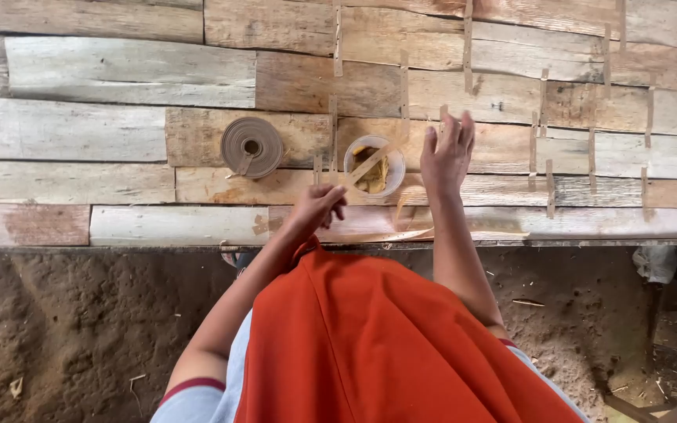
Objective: The person repeatedly tears strips of adhesive tape from a roll and applies them to a wooden surface. They press each strip down with their hands to secure it in place.
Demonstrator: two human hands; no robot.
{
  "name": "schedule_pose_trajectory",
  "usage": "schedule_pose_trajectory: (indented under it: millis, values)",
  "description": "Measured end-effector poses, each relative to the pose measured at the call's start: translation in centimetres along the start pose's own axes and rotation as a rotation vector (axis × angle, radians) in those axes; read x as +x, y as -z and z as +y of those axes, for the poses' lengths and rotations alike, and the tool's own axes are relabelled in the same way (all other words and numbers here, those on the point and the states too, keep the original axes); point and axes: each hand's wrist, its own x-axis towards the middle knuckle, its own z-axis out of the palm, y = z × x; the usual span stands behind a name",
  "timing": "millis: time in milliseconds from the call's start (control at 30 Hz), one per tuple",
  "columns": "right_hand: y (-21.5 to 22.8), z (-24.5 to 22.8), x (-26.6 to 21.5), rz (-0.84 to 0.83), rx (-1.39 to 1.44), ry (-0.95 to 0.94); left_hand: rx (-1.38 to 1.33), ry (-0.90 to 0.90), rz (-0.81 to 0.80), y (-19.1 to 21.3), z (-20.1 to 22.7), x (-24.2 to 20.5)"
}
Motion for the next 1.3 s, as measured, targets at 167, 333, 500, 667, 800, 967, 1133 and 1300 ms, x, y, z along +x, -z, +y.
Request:
schedule_pose_trajectory:
  millis: [167, 333, 500, 667, 800, 967, 1133, 1300]
  values:
    - [1.3, -5.7, -4.7, -0.269, 0.215, 0.448, 0.193, 0.034, 0.045, -2.0, -0.7, 3.5]
    - [-0.2, -5.9, -8.5, -0.653, 0.044, 0.475, 0.187, 0.102, 0.084, -2.1, -1.0, 3.8]
    - [2.5, -8.2, -6.8, -0.716, 0.098, 0.372, 0.018, 0.073, 0.158, -1.8, -0.8, 2.5]
    - [-3.4, -4.7, -8.8, -0.528, 0.059, 0.424, -0.059, -0.021, 0.078, -1.4, 1.4, 0.8]
    - [-4.7, -3.8, -8.0, -0.211, 0.134, 0.530, -0.150, -0.139, -0.052, -2.6, 2.6, 0.1]
    - [-10.8, 5.9, -5.2, -0.049, 0.012, 0.533, -0.111, -0.172, -0.069, -1.9, 3.4, 0.6]
    - [3.0, -4.8, 1.1, 0.070, -0.184, 0.544, 0.011, -0.110, 0.026, -2.0, 0.9, 2.6]
    - [-1.3, -3.3, -1.0, 0.156, 0.157, 0.553, 0.162, -0.032, 0.148, -2.7, 1.3, 3.9]
